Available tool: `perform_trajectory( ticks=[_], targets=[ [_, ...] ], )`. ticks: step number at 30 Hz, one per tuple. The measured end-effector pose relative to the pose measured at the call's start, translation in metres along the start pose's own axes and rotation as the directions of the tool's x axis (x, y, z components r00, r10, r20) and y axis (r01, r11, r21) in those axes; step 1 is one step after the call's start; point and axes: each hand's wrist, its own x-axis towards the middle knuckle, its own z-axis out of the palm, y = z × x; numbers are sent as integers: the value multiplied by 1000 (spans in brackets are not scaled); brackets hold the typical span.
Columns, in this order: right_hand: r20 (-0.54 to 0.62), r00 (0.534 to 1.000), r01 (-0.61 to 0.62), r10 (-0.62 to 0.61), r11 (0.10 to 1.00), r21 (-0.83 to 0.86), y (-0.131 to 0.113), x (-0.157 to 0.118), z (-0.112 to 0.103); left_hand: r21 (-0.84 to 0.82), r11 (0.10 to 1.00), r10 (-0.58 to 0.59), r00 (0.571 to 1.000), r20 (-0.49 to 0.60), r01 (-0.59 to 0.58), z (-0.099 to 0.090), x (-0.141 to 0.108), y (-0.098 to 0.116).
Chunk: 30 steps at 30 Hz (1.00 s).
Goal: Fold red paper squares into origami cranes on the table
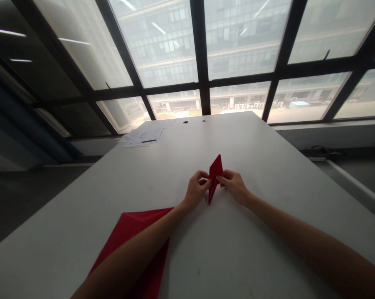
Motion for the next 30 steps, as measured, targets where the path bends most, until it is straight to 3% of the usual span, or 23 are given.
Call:
perform_trajectory(
  ticks=[9, 16, 23, 30],
  targets=[
    [-8, 1000, 14, -14, 1000, 9, 2, 2, 2, 160, 987, -4, 998, 62, -6, 0, 0, -3],
    [-47, 999, -13, 14, 1000, 26, 0, 1, 4, 232, 959, 150, 986, 69, -162, 0, 2, -3],
    [-167, 983, -50, 74, 989, 143, 6, 6, 5, 289, 947, 118, 989, 90, -139, 1, -2, -3],
    [-126, 985, -99, 119, 982, 160, 4, 7, 3, 378, 905, 187, 981, 60, -196, 0, -4, -3]
  ],
)
